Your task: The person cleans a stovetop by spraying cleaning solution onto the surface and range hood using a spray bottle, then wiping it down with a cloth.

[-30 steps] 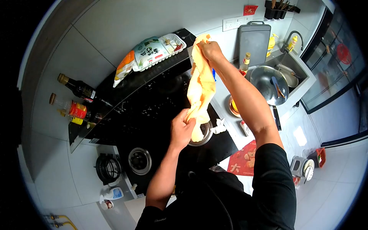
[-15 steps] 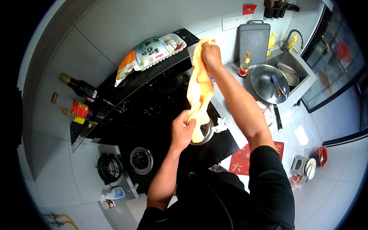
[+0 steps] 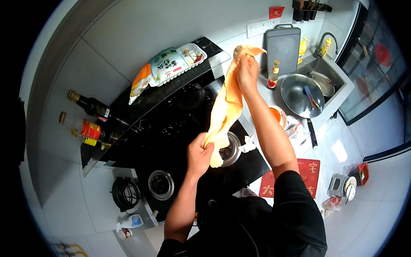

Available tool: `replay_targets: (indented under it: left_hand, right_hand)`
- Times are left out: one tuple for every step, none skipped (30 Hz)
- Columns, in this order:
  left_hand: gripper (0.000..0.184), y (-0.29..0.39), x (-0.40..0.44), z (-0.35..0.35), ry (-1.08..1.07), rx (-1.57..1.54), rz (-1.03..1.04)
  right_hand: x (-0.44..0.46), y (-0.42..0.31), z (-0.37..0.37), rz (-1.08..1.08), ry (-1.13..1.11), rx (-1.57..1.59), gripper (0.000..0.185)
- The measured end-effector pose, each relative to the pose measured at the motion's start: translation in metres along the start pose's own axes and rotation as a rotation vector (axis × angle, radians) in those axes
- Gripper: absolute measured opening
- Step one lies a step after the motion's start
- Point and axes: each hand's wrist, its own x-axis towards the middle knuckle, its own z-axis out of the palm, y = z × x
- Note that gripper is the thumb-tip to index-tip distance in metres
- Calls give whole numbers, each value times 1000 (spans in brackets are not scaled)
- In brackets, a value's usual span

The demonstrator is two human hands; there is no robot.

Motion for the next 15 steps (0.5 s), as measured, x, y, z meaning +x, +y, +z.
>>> replay_targets:
  left_hand:
    - [23,2,1,1,-4,-7,10]
    - [23,2,1,2,-7,-16,20]
    - [23,2,1,2,-9,-18,20]
    - [22,1,0,1,-14,1,22]
    - [22,0,-1,-1,-17,21,23]
    - [22,0,-3,-2,-15,20,21]
    - [22,1,-6,-5,-17,-8,-3]
    - [21,1,-6,-6,-17,-37,-20]
    - [21,-1,-6,-6,-16,-37,-22]
    - [21,-3,-9,-7,-9,-12,-43]
    - [21,-5,-10,-8,-4,14,-61]
    - [21,-7,-11,-7,-9,17,-66]
    - [21,-7,-11,-6,-9,22,-75]
    - [21,-8,-10,-5,-8,26,-80]
    - [21,-6,-8,-3,-10,26,-81]
  right_hand:
    - [4,-1,10,29,2,18,25]
    - [8,-5,15,168,-76,74,23]
    - [8,-6,20,228,-100,92,21]
    - [8,-7,26,288,-125,111,20]
    - [1,-5,30,276,-52,227,20]
    - [-12,-3,31,278,-54,226,20]
    - [-25,0,32,271,5,309,19]
    - [-28,0,35,258,61,393,19]
    - [-26,2,36,260,61,393,19]
    - [-26,6,36,299,57,330,18]
    - [-23,9,36,336,52,269,18]
    - [-21,12,37,371,49,208,18]
    - [-14,14,41,327,59,200,16]
    - [-7,14,42,325,62,200,16]
    - [-3,12,43,329,46,148,16]
